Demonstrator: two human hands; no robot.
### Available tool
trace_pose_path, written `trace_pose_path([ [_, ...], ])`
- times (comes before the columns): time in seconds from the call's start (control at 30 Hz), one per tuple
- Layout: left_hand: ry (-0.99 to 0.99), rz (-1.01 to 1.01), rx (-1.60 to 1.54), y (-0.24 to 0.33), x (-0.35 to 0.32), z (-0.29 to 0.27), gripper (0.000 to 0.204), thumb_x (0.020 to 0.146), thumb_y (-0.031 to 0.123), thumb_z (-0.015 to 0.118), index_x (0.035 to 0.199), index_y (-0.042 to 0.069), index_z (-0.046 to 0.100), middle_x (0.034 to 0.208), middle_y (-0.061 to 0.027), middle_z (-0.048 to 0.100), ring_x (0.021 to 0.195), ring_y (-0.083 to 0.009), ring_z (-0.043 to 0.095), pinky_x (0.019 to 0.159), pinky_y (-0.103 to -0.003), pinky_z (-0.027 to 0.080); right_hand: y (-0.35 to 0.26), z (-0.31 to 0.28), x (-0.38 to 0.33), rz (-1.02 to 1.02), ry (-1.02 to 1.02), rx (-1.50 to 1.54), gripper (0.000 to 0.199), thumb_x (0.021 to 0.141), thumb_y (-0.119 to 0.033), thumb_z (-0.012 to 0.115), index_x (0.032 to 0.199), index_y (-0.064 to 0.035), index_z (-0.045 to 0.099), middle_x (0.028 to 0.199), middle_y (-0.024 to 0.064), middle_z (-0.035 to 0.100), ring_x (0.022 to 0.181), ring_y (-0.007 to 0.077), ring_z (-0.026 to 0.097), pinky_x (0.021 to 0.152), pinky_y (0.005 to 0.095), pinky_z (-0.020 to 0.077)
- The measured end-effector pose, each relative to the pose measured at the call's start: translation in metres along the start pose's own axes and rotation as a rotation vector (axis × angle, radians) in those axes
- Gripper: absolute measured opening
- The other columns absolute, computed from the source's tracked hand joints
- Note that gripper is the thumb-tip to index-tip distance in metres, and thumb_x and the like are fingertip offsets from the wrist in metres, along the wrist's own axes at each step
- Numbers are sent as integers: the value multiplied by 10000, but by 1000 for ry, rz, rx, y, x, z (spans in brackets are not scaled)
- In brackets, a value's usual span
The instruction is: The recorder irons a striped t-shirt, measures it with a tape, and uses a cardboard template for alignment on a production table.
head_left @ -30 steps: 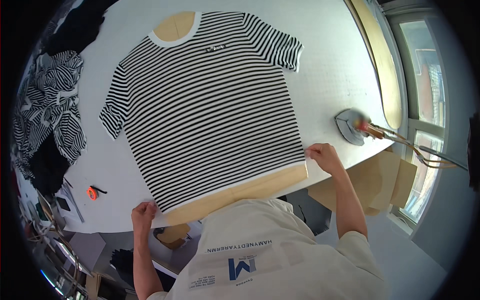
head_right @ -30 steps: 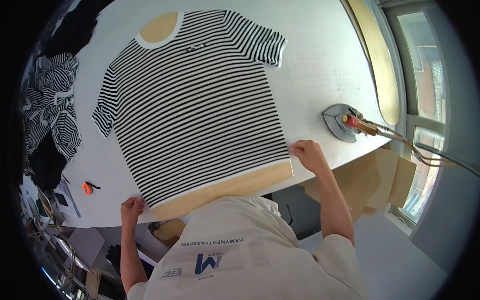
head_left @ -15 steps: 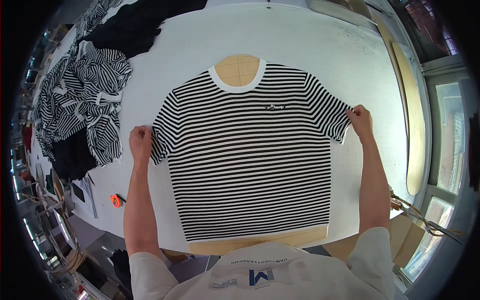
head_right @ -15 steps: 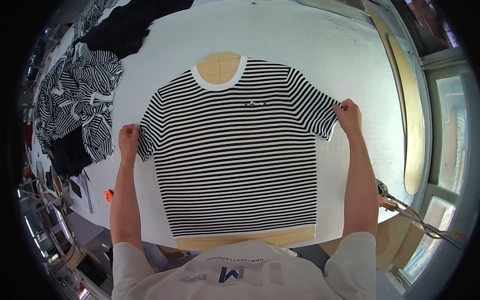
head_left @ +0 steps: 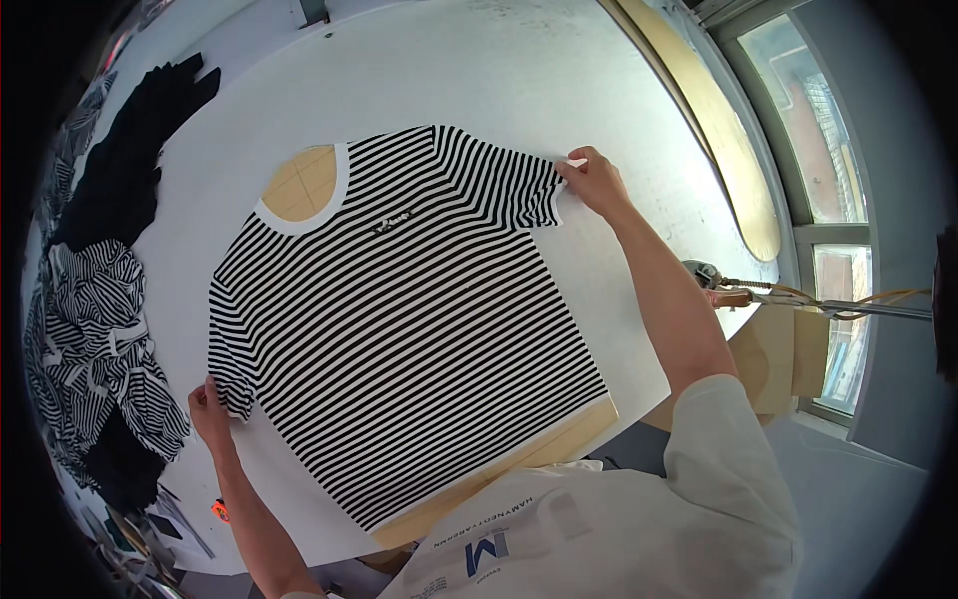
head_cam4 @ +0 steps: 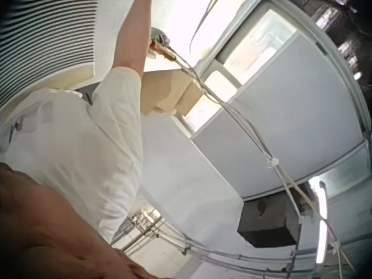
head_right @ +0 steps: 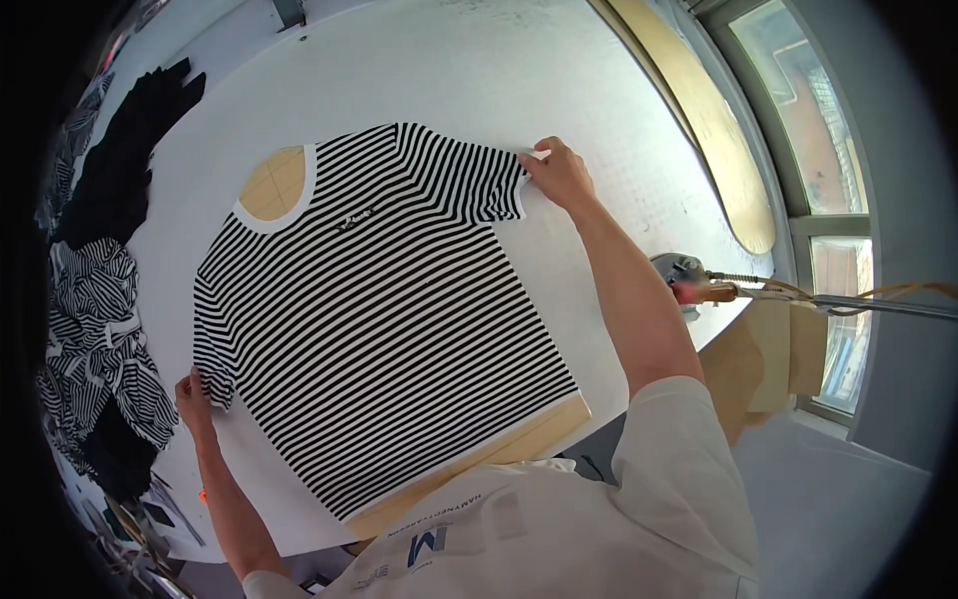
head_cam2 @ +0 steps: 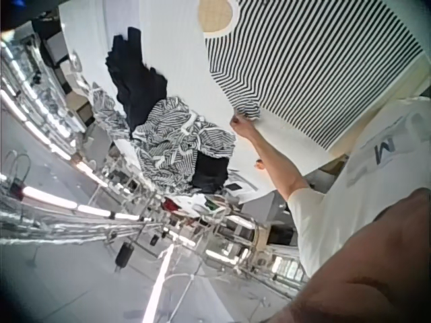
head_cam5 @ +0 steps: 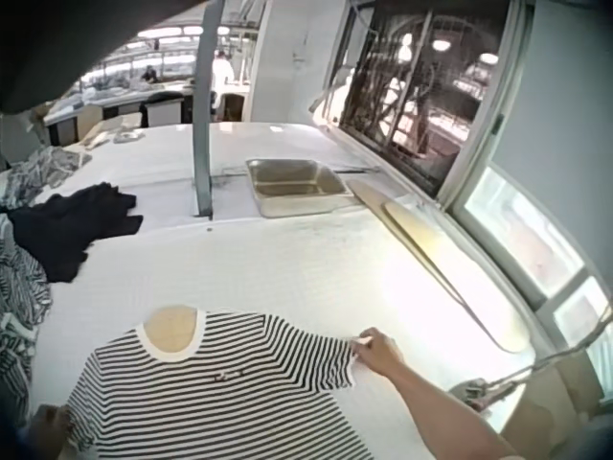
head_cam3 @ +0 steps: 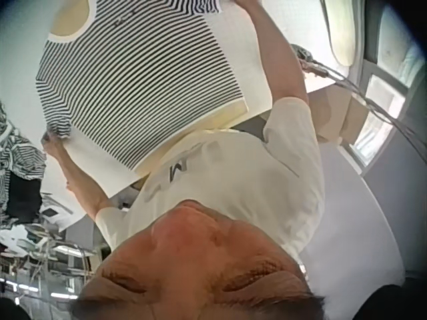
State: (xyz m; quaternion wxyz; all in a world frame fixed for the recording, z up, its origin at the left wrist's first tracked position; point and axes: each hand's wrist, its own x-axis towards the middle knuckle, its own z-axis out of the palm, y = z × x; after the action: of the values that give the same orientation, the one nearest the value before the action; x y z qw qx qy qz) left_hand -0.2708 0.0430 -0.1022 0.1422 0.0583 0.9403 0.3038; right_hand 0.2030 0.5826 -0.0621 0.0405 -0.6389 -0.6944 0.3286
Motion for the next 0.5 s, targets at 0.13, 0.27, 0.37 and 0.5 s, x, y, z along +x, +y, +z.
trace_pose_path([
  [0.13,-40,116,-74,-7,-16,-12,347,938,289,668,1091,-22,647,893,-82,659,810,-155,605,731,-259,487,11,12,-24,-190,-94,105,588,838,-188,697,1397,-129,527,1131,126,608,926,237,616,831,337,526],
  [0.27,60,182,-83,-6,-24,-12,276,916,203,668,1092,-10,655,882,-87,657,820,-171,602,735,-279,477,17,12,-30,-527,-175,7,759,762,-48,672,1478,-176,454,1290,138,469,988,274,574,838,337,537],
  [0.37,257,202,-17,2,-32,-9,254,932,165,633,1159,54,658,1020,-89,657,823,-206,612,759,-303,489,6,13,-42,-526,-185,-217,776,765,19,617,1491,-182,429,1258,113,483,927,262,584,802,337,529],
  [0.5,231,438,97,17,-88,-8,295,918,123,612,1213,118,629,1104,-49,614,840,-211,625,742,-315,507,12,22,-46,-563,-137,-208,696,768,67,587,1420,-154,490,1202,96,520,860,245,581,781,334,519],
])
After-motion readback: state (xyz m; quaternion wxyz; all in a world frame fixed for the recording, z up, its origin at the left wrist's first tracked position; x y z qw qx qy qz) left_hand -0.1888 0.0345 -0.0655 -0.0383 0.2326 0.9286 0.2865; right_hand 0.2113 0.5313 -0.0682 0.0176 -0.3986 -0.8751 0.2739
